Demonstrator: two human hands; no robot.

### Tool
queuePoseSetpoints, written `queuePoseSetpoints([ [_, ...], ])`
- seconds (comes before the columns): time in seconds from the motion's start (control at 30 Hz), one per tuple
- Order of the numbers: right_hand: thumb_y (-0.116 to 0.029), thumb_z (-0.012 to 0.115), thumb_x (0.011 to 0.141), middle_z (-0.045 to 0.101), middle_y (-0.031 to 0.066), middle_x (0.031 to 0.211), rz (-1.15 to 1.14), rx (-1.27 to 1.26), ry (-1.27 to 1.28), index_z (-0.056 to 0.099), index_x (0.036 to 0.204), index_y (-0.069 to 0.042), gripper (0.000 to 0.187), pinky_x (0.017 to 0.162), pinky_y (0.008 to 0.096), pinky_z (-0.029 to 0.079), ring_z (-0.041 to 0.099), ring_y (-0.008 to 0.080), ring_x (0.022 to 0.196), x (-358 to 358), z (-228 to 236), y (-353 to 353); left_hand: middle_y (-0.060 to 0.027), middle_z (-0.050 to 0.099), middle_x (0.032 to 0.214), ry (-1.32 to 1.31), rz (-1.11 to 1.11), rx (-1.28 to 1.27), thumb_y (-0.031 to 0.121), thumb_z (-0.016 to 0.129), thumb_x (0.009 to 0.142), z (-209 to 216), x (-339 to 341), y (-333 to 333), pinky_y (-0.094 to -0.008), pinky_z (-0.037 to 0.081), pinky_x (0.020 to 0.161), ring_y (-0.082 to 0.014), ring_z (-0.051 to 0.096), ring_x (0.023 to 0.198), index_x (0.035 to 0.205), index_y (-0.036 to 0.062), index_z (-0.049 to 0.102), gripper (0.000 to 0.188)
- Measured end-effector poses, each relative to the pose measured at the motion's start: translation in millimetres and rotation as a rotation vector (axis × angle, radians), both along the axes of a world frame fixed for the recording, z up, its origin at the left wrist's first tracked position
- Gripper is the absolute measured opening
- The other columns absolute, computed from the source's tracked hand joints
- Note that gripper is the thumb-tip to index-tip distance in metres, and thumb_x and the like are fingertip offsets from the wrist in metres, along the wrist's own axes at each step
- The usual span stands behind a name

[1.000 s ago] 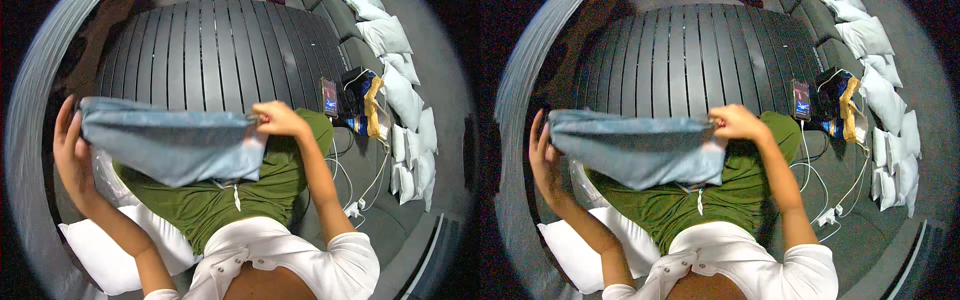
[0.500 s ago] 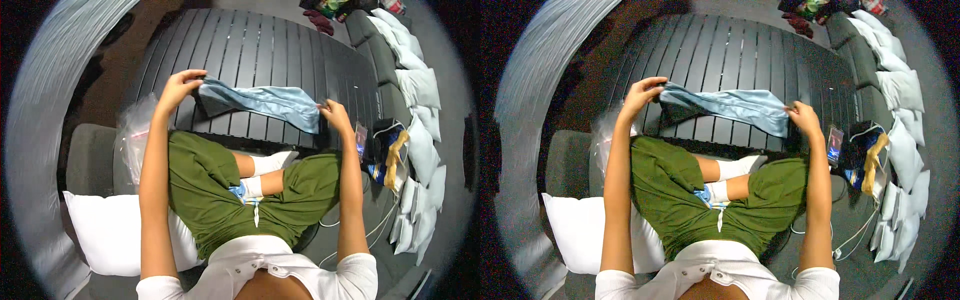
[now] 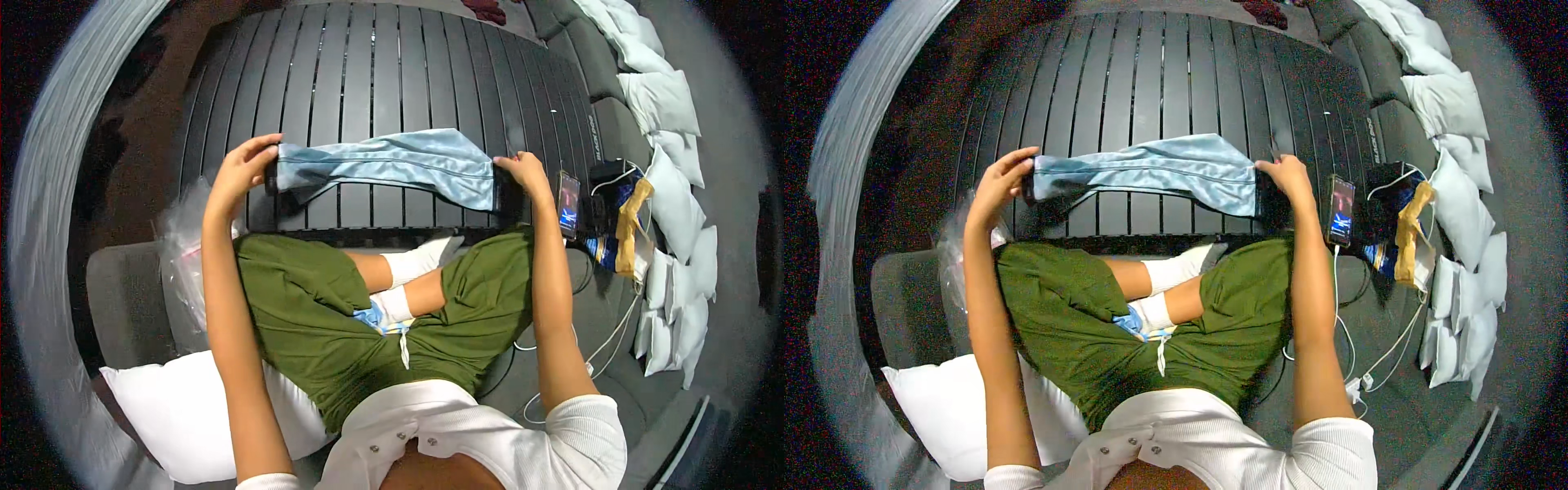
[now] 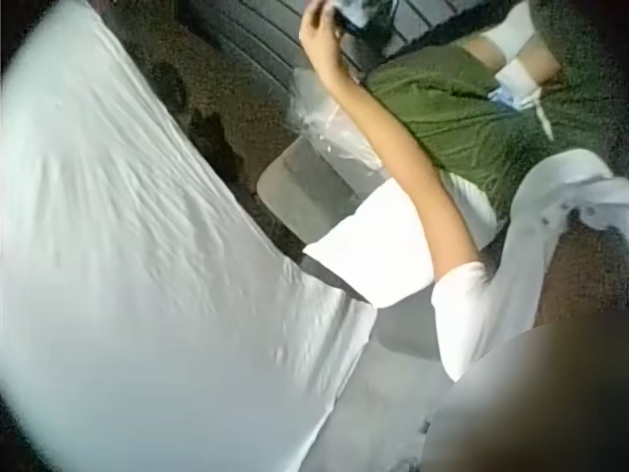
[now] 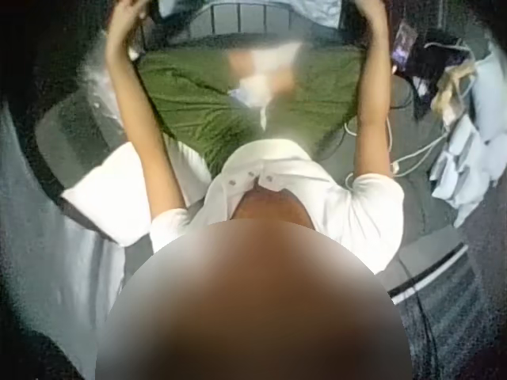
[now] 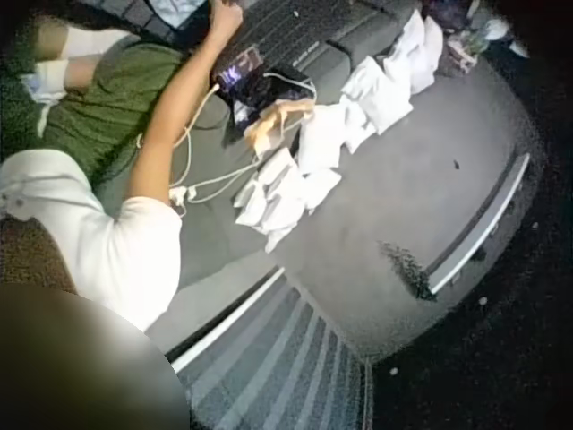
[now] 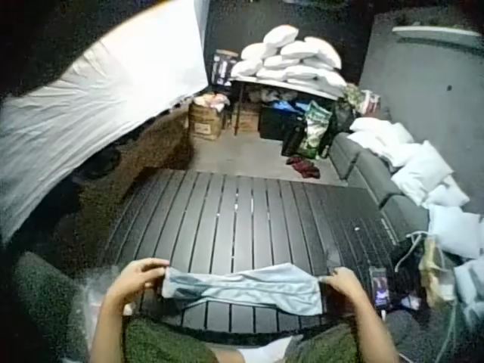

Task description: Folding and using pliers to adjust fabric bags and sleeves.

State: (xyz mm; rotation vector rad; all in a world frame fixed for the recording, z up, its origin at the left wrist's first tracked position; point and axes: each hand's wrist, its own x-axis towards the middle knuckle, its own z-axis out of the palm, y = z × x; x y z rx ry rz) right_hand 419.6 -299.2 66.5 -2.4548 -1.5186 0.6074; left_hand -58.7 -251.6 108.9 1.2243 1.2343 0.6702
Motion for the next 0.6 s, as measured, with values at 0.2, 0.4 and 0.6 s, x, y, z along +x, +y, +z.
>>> queuePoseSetpoints([
  [0.2,-0.03,0.065,0.072,0.055,0.0044,0.062,-0.231,-0.118,0.416,0.05,0.07,-0.005,0.03,0.048,0.025,0.046,0.055,0.0124,0.054,10,5,-19,0.0065,0.052,0.073,-0.002,0.227,-0.014,0.013,0.054,0.082,22,19,-8,-0.0148,0.027,0.046,0.0,0.039,0.055,0.108,0.0071,0.057,0.027],
  [0.4,-0.019,0.069,0.067,0.052,0.0033,0.06,0.0,-0.144,0.319,0.049,0.066,-0.005,0.025,0.044,0.0254,0.044,0.051,0.0109,0.051,11,-19,-9,0.0072,0.051,0.074,-0.003,0.249,-0.024,0.011,0.055,0.08,9,9,-6,-0.015,0.026,0.045,0.0003,0.038,0.055,0.109,0.0091,0.056,0.029],
  [0.6,-0.024,0.074,0.052,0.059,0.0226,0.082,-0.018,-0.018,0.155,0.056,0.079,0.003,0.043,0.071,0.0364,0.044,0.058,0.0344,0.081,-15,-24,-9,0.0083,0.046,0.067,-0.046,0.194,0.028,0.01,0.058,0.078,2,8,-5,-0.0153,0.026,0.045,0.0,0.036,0.054,0.109,0.0094,0.056,0.032],
])
